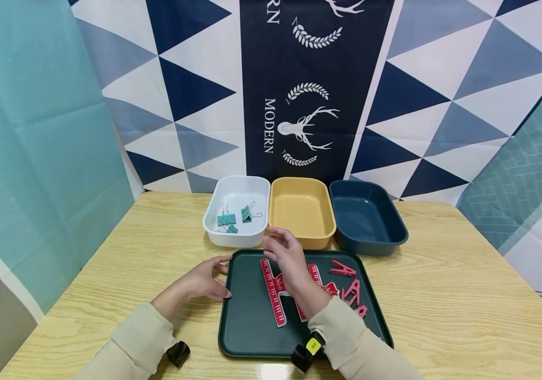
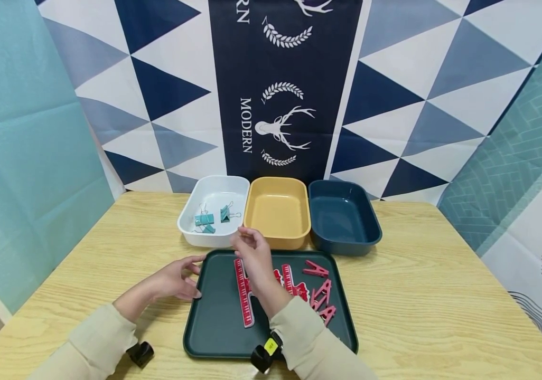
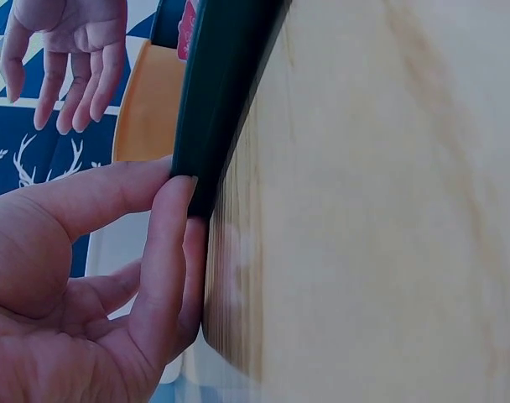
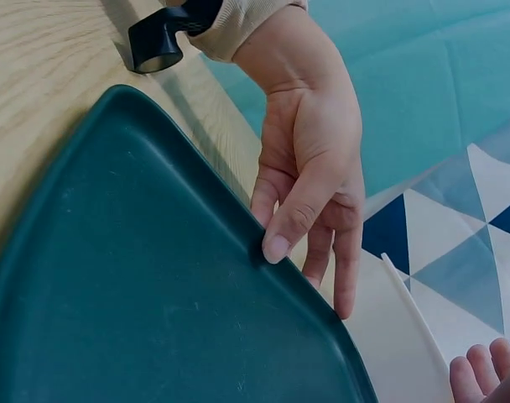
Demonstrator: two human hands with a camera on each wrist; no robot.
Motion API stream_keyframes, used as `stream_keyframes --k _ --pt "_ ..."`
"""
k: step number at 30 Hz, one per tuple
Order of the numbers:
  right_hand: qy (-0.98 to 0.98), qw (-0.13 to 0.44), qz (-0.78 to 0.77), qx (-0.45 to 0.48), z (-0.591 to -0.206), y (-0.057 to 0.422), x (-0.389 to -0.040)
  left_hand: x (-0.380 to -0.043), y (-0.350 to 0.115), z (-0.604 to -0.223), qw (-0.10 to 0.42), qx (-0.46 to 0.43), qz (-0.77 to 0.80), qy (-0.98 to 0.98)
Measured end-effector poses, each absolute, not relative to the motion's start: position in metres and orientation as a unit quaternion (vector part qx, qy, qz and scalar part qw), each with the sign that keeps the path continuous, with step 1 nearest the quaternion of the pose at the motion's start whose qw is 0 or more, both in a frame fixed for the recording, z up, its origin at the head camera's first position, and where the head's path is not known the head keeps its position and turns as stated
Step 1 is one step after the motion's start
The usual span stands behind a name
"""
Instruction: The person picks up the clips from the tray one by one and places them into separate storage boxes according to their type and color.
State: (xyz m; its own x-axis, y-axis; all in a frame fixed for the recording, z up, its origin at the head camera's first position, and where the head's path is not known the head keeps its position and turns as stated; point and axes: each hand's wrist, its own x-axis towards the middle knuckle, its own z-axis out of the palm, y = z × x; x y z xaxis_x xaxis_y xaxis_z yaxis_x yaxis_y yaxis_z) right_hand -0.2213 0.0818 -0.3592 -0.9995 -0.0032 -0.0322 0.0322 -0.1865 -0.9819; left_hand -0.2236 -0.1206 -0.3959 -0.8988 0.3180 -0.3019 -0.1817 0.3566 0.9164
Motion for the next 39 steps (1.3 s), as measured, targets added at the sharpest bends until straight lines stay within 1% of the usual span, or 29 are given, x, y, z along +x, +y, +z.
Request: stream_keyframes --k 7,21,28,34,39 --pt "0.666 0.034 -0.745 -0.005 -0.358 0.085 -0.212 -0.223 -0.122 -0.394 0.228 0.049 0.563 0.793" --pt "0.706 0.034 -0.707 -0.039 -0.360 0.091 -0.200 -0.224 -0.119 -0.393 0.223 0.033 0.561 0.796" --pt "0.749 0.042 -0.659 -0.059 -0.366 0.098 -0.198 -0.223 -0.119 -0.394 0.221 0.037 0.560 0.798" --pt "0.786 0.043 -0.608 -0.100 -0.370 0.105 -0.196 -0.223 -0.119 -0.395 0.223 0.034 0.561 0.797" --pt "0.827 0.069 -0.544 -0.129 -0.373 0.111 -0.194 -0.224 -0.119 -0.395 0.220 0.033 0.559 0.799"
